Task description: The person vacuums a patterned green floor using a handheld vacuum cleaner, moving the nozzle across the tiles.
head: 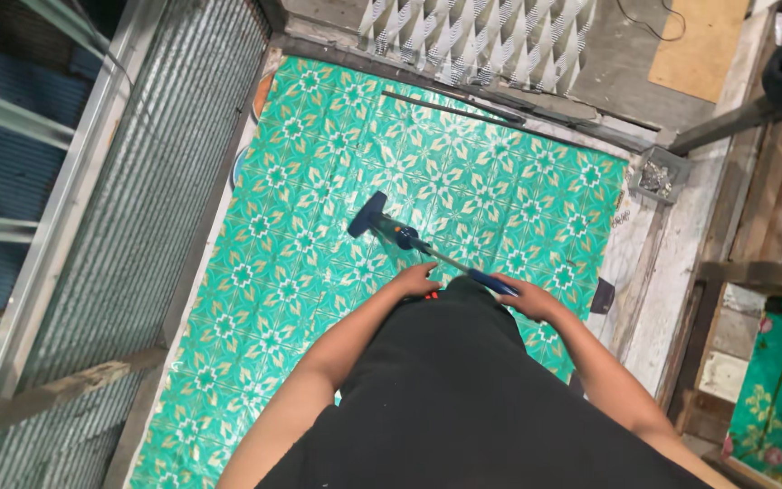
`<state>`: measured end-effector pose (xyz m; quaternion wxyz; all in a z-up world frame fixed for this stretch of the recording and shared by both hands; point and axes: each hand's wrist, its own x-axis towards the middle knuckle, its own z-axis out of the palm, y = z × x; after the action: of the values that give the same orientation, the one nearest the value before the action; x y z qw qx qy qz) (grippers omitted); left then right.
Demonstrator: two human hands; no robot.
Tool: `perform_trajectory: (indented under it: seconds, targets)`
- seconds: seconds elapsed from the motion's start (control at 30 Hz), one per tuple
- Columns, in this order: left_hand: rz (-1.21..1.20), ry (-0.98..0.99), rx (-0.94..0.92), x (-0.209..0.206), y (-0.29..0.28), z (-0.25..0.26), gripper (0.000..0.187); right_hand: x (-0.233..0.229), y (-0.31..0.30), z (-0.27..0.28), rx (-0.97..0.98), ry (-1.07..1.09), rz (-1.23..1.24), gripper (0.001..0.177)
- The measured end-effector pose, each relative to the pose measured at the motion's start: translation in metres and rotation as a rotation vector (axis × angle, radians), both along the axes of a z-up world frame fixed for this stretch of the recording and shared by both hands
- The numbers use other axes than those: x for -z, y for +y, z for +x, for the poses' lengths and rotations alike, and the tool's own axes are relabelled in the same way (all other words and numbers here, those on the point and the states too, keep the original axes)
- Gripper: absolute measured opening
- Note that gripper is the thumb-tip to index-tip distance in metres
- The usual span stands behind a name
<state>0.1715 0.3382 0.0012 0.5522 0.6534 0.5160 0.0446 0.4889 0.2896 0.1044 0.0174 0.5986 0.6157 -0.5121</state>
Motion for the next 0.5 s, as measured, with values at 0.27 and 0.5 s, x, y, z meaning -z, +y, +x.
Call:
perform_trajectory:
  seconds: [0.27, 0.5]
  targets:
    - [-0.038, 0.047, -0.142, -0.004, 0.028, 0.01, 0.082, -0.056, 0.075, 0.013, -0.06, -0.11, -0.087, 0.065]
    - [0.012, 0.019, -0.3, -0.009, 0.08, 0.054, 0.082, -0.018, 0.19, -0.006, -0.37, -0.048, 0.094, 0.061]
